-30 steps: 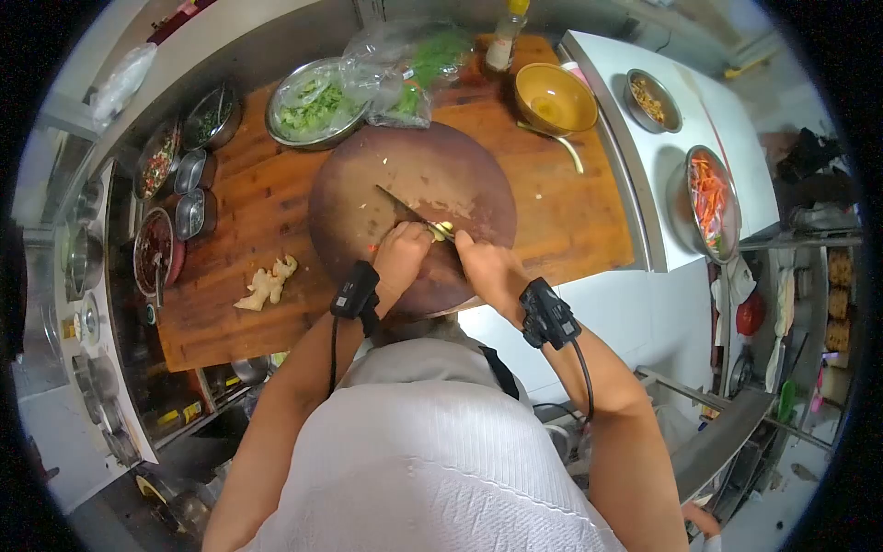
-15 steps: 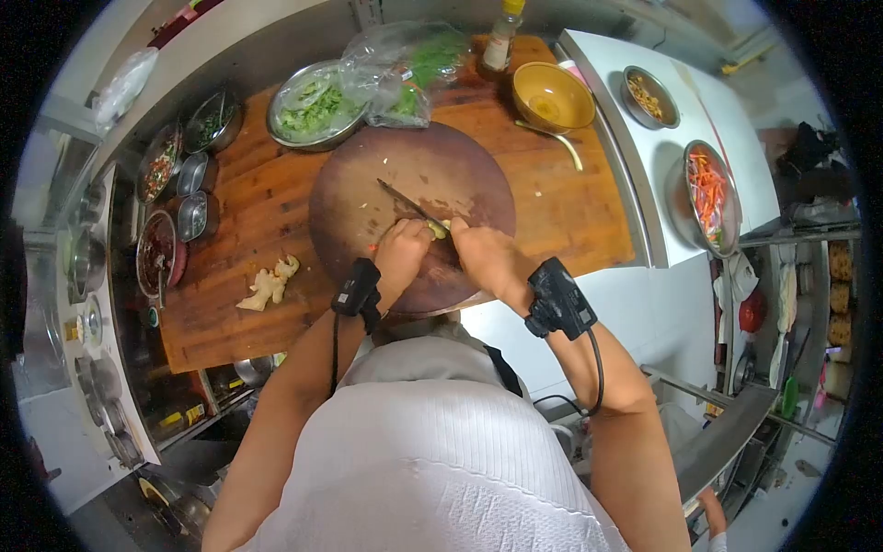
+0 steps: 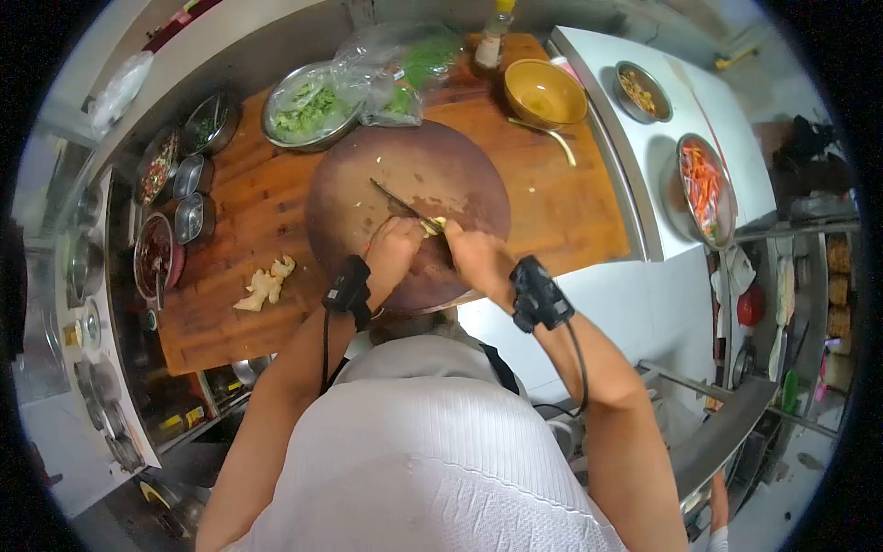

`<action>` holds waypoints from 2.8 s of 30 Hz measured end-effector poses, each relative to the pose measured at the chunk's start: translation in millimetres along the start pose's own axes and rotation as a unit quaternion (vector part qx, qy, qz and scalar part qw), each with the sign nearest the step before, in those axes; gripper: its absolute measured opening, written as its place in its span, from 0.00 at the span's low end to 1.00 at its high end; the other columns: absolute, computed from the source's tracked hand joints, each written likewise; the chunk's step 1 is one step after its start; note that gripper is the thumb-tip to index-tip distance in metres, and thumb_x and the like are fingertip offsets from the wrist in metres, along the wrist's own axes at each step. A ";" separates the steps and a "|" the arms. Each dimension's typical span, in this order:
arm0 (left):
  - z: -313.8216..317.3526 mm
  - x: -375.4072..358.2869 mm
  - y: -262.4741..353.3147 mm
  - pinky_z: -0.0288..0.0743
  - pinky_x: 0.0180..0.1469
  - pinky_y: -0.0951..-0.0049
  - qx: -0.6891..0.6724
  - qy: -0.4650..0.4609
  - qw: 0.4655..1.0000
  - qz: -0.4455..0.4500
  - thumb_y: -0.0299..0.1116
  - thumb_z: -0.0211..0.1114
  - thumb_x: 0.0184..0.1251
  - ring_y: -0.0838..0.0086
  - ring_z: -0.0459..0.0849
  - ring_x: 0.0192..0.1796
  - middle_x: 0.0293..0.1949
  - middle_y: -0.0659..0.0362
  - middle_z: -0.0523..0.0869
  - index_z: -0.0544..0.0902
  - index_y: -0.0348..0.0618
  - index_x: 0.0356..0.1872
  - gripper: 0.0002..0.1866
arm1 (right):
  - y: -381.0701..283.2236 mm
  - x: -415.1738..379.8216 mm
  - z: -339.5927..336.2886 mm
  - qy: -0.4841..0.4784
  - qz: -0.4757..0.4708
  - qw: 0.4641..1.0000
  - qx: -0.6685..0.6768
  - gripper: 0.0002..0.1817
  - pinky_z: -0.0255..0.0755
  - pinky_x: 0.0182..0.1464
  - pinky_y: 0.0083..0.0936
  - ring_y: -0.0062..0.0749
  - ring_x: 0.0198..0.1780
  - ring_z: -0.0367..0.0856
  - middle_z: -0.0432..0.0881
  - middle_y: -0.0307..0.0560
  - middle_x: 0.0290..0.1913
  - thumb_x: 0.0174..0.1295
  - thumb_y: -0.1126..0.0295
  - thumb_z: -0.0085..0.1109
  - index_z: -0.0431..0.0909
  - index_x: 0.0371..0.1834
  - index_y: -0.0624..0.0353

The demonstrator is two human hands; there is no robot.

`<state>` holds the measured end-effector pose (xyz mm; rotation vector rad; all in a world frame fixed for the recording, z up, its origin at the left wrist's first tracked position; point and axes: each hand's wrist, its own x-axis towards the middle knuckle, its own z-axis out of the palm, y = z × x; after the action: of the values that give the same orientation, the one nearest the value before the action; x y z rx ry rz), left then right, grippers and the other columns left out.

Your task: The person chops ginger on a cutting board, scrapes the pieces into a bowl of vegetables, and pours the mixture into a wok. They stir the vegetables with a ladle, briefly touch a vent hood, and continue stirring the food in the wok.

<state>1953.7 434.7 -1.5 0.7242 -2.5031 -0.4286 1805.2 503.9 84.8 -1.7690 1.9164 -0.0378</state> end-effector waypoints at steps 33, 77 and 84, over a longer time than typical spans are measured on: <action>-18.4 -2.0 -12.2 0.67 0.37 0.63 0.018 0.036 0.999 -0.019 0.23 0.55 0.44 0.61 0.72 0.35 0.28 0.56 0.74 0.76 0.41 0.25 0.05 | -27.6 -8.2 22.6 0.039 0.037 0.998 -0.027 0.09 0.72 0.32 0.39 0.51 0.32 0.78 0.77 0.61 0.26 0.50 0.76 0.45 0.64 0.35 0.64; 9.9 48.5 -37.6 0.67 0.42 0.65 -0.104 -0.255 0.950 0.148 0.24 0.56 0.49 0.58 0.73 0.40 0.36 0.51 0.74 0.76 0.39 0.36 0.10 | 35.1 -78.1 9.7 0.193 0.073 0.923 0.325 0.11 0.65 0.28 0.38 0.56 0.28 0.71 0.71 0.60 0.23 0.53 0.73 0.50 0.62 0.37 0.64; 14.7 16.0 5.5 0.68 0.41 0.65 -0.086 -0.050 0.981 -0.169 0.26 0.59 0.49 0.55 0.73 0.38 0.35 0.49 0.74 0.76 0.38 0.36 0.11 | 32.9 -34.6 -0.6 0.075 0.007 0.982 0.173 0.15 0.66 0.33 0.45 0.60 0.33 0.72 0.73 0.66 0.28 0.54 0.74 0.47 0.59 0.44 0.64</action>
<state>1931.7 432.4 -5.5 1.0851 -2.3967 -0.8093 1774.9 540.8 85.6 -1.5539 1.8880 -0.4817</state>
